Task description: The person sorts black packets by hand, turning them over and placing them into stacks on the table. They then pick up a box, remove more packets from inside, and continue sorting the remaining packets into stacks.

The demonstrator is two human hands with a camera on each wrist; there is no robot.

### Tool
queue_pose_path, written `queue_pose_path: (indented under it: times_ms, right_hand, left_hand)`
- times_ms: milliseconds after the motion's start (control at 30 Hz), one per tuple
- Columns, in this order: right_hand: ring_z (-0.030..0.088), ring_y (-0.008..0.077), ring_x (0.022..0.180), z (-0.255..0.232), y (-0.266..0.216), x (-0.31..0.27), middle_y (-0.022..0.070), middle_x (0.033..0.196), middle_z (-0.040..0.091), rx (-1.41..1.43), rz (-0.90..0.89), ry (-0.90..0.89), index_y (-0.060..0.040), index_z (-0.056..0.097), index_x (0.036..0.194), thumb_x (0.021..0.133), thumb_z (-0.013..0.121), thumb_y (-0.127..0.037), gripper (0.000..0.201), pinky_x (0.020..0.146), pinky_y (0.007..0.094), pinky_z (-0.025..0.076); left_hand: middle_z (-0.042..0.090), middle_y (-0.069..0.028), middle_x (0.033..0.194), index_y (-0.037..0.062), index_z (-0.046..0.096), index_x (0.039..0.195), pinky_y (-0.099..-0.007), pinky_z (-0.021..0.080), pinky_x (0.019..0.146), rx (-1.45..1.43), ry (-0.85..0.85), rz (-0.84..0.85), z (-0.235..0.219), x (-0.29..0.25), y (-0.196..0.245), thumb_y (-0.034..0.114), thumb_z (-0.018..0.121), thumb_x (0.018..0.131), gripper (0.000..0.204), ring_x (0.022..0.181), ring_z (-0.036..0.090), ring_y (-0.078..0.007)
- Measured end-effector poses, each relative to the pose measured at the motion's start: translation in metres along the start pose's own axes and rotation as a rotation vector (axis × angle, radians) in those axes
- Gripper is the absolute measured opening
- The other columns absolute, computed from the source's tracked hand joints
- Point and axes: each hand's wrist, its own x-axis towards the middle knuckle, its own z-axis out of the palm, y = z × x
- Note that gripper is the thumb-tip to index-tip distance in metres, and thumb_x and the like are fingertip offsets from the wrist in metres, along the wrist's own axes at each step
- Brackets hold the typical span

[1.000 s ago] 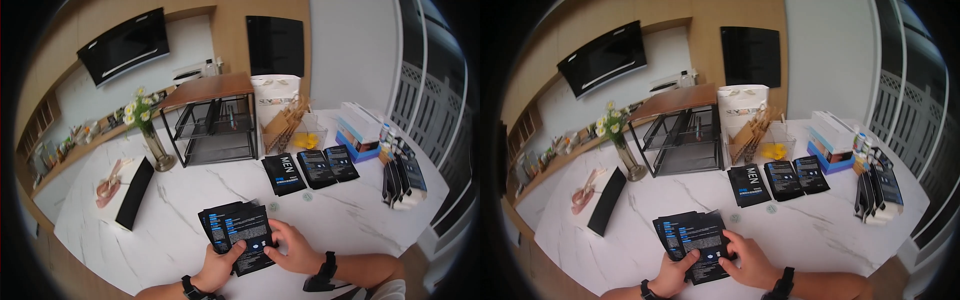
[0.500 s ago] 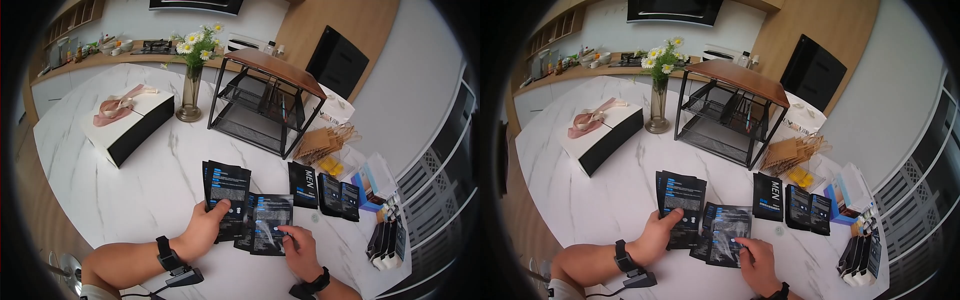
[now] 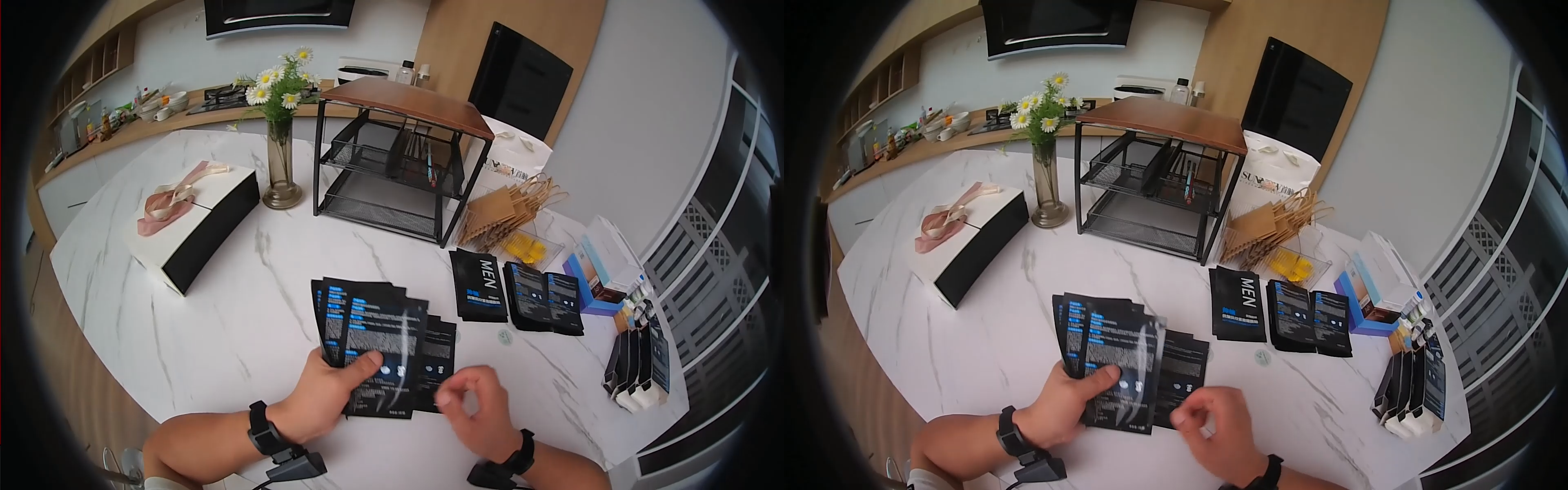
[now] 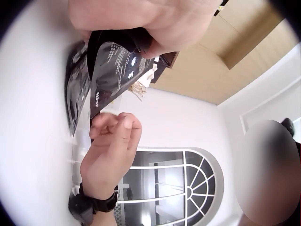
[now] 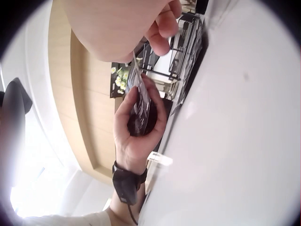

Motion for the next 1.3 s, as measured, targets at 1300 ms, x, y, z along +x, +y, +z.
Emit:
queue_pose_path:
  times_ms: [1300]
  right_hand:
    - [0.065,0.018,0.077,0.008,-0.017,-0.008,0.0009,0.087,0.07,-0.017,-0.155,-0.135,-0.009,0.064,0.106,0.087,0.077,-0.008,0.023,0.087,0.0362,0.045]
  left_hand:
    - [0.073,-0.0069,0.11,-0.0017,0.068,0.12,-0.0281,0.056,0.085,0.252,-0.09,0.021,0.005,-0.017,-0.008,0.016,0.068,0.101,0.025,0.095,0.067,-0.0102]
